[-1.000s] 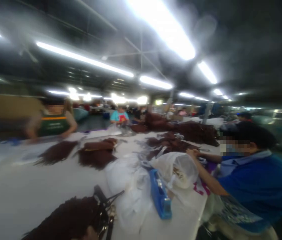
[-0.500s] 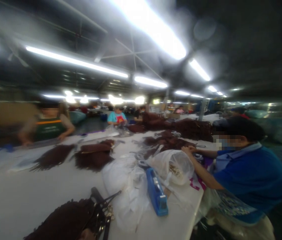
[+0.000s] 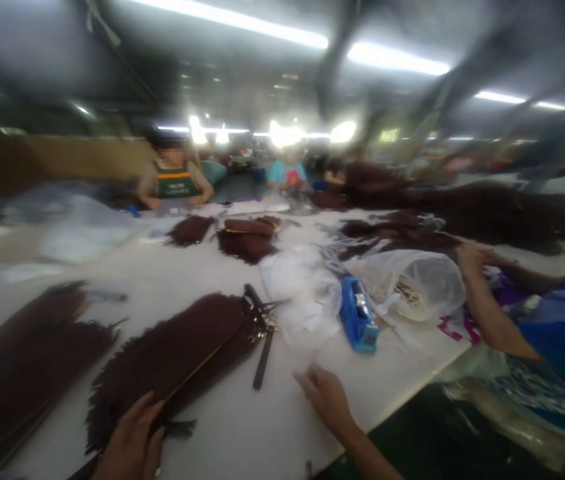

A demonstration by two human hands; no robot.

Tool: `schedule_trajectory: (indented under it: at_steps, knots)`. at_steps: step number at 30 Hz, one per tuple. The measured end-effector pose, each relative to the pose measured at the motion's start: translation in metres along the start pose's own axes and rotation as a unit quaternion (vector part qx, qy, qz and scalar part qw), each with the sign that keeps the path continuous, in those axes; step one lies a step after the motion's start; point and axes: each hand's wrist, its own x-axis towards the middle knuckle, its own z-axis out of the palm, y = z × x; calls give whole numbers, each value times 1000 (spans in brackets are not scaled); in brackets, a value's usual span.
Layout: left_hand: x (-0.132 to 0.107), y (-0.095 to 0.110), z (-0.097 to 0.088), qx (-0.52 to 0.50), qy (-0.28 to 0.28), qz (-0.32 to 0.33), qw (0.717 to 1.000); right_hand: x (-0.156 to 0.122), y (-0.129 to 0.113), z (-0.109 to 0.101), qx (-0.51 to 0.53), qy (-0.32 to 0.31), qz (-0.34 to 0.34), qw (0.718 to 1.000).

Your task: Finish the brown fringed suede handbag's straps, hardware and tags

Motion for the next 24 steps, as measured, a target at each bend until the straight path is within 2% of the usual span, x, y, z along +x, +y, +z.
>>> schedule_trajectory:
  at_steps: [2, 4, 5, 7, 10, 12, 15, 18, 21, 24]
  knots:
    - [10, 35, 22, -14, -29, 13, 999, 7, 15, -19, -83, 80, -26, 993]
    - [22, 75, 42, -38, -70, 34, 996, 11, 22, -27, -131, 106, -77, 983]
    - [28, 95, 51, -50, -96, 45, 993, 11, 23, -27, -145, 94, -111, 979]
    - [37, 128, 70, -68, -141, 68, 985, 8, 23, -19, -157, 26, -187, 969]
    - [47, 159, 99, -50, -195, 93, 975, 10, 23, 0, -165, -74, -278, 943]
    - [50, 166, 116, -14, -207, 73, 976, 24, 25, 13, -176, -72, -280, 941]
    - [52, 165, 129, 41, -195, 44, 979, 58, 30, 30, -177, -9, -218, 960]
    - [51, 155, 130, 81, -164, 47, 982, 89, 35, 41, -151, 44, -188, 970]
    - [45, 144, 126, 81, -141, 53, 985, 103, 40, 43, -118, 79, -177, 974]
    - [38, 136, 126, 41, -126, 57, 989, 100, 45, 33, -135, 40, -180, 974]
